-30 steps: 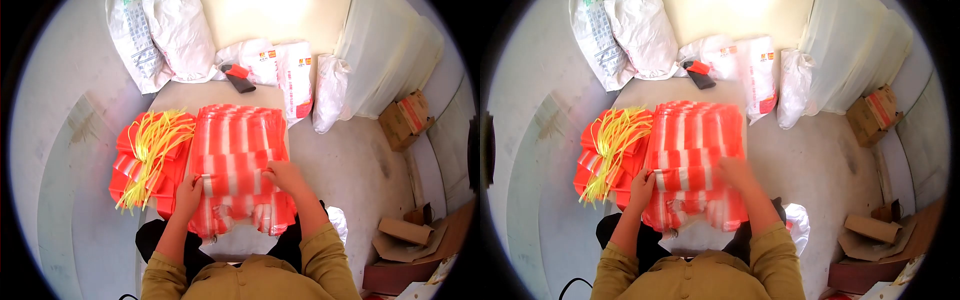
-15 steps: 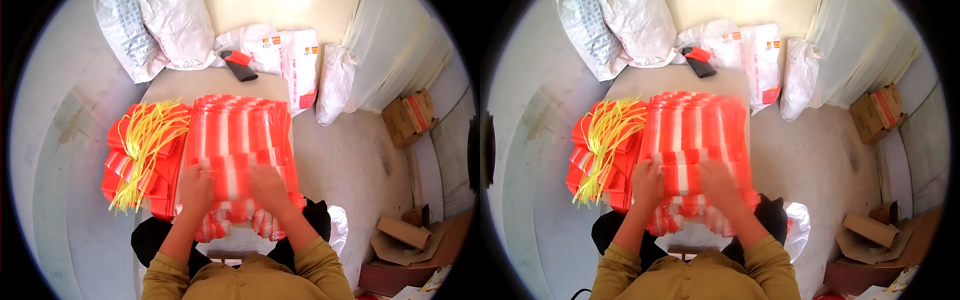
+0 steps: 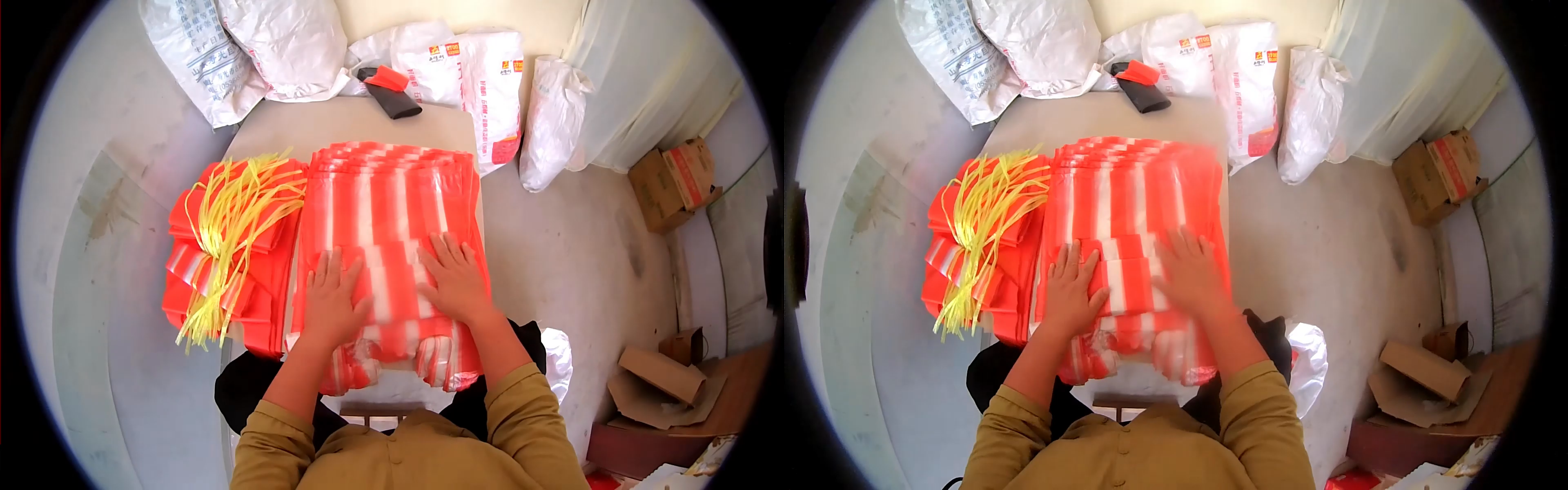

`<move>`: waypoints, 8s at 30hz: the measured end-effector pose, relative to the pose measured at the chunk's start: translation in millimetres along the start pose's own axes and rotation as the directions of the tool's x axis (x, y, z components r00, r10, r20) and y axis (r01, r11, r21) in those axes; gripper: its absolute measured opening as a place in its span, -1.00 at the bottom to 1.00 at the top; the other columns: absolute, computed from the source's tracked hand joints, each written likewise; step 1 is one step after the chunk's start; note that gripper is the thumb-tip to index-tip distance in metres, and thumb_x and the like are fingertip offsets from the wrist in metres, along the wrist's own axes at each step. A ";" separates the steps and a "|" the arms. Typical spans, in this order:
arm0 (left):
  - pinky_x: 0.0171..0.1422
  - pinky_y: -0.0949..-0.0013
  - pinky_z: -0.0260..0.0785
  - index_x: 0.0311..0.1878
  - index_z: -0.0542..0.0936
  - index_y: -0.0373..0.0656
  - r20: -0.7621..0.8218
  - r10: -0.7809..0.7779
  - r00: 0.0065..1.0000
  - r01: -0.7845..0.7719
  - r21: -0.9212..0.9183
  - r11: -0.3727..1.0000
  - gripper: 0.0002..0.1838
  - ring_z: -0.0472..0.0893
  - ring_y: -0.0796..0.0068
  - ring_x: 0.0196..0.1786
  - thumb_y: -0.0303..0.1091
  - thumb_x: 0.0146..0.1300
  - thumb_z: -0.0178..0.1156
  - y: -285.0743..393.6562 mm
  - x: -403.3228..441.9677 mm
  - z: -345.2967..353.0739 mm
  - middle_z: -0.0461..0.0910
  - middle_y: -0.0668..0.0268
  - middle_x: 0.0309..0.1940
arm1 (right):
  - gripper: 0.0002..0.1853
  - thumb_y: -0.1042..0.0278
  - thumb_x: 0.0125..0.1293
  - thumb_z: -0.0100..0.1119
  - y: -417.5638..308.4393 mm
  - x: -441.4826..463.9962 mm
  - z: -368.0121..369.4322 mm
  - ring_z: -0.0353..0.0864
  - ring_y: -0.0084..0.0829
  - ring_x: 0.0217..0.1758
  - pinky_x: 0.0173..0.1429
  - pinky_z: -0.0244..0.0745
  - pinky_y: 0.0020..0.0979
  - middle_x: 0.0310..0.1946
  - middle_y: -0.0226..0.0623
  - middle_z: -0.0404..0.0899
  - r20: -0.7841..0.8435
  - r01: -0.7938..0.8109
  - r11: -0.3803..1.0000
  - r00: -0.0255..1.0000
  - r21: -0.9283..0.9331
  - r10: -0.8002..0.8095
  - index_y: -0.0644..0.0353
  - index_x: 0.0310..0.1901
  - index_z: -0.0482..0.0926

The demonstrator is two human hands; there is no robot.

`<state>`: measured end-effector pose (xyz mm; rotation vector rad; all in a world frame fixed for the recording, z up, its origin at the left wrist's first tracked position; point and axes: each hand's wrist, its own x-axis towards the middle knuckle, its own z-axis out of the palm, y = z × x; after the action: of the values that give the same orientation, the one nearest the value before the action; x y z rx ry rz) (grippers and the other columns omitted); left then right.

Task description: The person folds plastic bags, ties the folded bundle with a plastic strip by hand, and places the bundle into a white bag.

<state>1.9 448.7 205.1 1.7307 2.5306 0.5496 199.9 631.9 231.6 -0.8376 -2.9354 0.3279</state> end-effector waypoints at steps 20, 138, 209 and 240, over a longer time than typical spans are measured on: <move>0.70 -0.27 -0.08 0.64 0.26 -0.05 0.185 0.170 0.968 -0.176 0.017 0.984 -0.02 0.05 -0.08 0.72 0.08 0.21 0.42 6.1 -27.8 -20.9 0.07 0.03 0.69 | -0.24 0.13 0.28 0.39 -10.9 -37.1 -7.8 0.11 0.02 0.69 0.69 0.01 0.12 0.59 0.00 0.22 -0.087 0.169 0.973 0.984 0.157 -0.157 0.12 0.49 0.41; 0.34 0.28 0.50 0.74 -0.07 -0.04 0.485 -0.174 0.857 0.480 -0.874 -0.072 0.02 0.49 0.30 0.41 -0.64 0.31 0.25 56.6 -84.4 4.4 0.20 0.03 0.58 | 0.03 0.46 0.28 0.42 -79.4 -38.0 48.2 0.50 -0.25 0.43 0.42 0.53 -0.31 0.56 -0.03 0.21 -0.025 -0.118 0.346 0.924 0.931 0.381 0.18 0.68 -0.03; 0.42 0.09 0.49 0.41 0.46 -0.25 0.671 -0.036 0.741 0.586 -0.672 -0.452 -0.55 0.60 0.23 0.33 -0.33 0.54 0.17 60.2 34.9 -24.2 0.59 0.14 0.31 | 0.11 0.58 0.29 0.40 -38.8 -7.0 14.8 0.22 -0.24 0.63 0.58 0.35 -0.21 0.71 -0.18 -0.06 0.064 -0.063 -0.014 0.954 0.998 0.293 0.10 0.71 -0.16; 0.49 0.23 0.39 0.59 0.17 -0.20 0.314 -0.302 0.900 0.290 -0.949 -0.123 -0.21 0.47 0.32 0.44 -0.71 0.31 0.17 66.5 38.3 -5.0 0.38 0.11 0.45 | -0.74 0.28 0.50 0.19 18.5 -21.4 -34.7 0.52 -0.54 -0.30 -0.19 0.43 -0.37 -0.39 -0.36 0.59 0.188 -0.273 0.666 0.962 0.694 0.199 0.32 -0.29 0.61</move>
<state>45.9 503.3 236.5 0.4368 1.3298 1.7295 231.9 642.4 261.0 -1.0575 -2.3830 1.4527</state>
